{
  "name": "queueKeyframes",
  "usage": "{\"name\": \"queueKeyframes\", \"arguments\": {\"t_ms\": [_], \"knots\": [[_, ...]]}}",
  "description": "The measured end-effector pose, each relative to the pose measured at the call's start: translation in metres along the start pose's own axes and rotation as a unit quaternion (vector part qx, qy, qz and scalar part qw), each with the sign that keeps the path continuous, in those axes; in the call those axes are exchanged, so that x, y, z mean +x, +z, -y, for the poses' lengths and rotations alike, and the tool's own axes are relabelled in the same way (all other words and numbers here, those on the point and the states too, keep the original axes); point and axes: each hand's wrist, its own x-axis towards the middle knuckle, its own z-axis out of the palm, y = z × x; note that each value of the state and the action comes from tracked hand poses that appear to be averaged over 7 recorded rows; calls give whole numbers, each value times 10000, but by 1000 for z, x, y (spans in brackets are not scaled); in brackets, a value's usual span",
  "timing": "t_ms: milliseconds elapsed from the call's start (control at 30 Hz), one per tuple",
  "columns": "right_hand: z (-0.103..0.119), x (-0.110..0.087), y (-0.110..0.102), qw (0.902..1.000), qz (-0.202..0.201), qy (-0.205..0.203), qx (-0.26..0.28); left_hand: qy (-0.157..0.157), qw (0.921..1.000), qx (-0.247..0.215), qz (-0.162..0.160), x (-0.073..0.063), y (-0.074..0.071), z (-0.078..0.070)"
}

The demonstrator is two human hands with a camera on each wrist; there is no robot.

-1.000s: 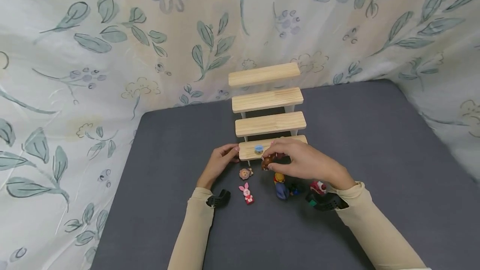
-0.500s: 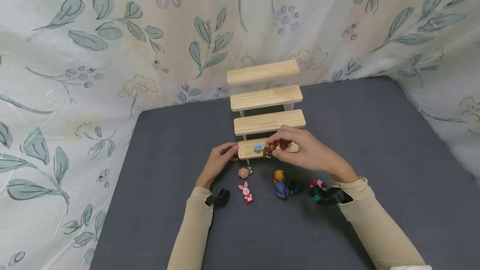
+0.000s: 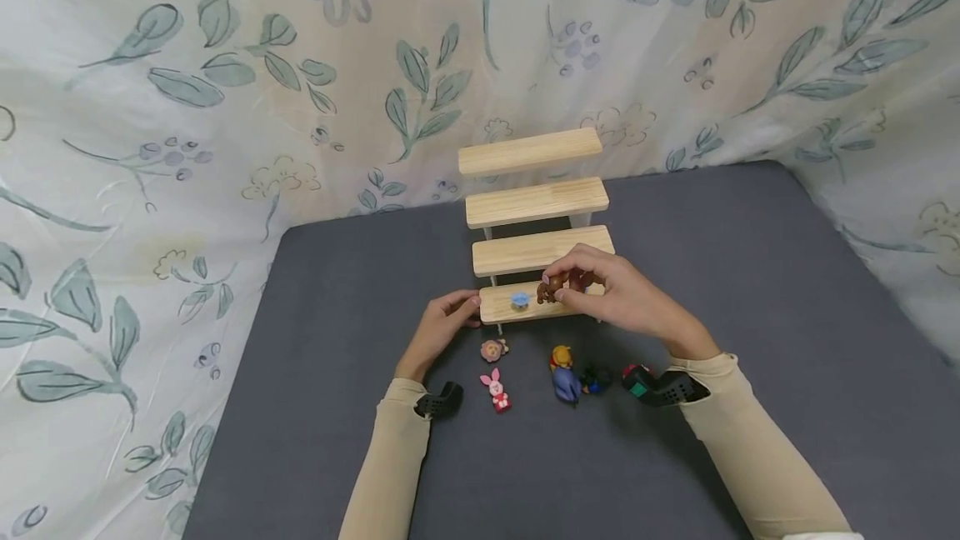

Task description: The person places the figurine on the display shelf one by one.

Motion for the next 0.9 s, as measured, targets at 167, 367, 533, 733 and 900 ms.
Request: {"name": "queueKeyframes", "arguments": {"t_ms": [167,367,533,733,900], "knots": [[-4,6,-3,10000,15,35,-69,94,10000,-20,6,1,0,4],[-6,13,-12,9994,-185,30,-296,81,10000,-24,14,3,0,5],[-9,19,-17,9990,-272,100,-345,-8,10000,-37,-25,3,-1,5],[-12,24,-23,9981,-407,393,-257,-110,9999,-99,-41,2,0,3],[-11,25,-29,9957,-691,607,-67,-70,9999,-99,2,2,0,2]]}}
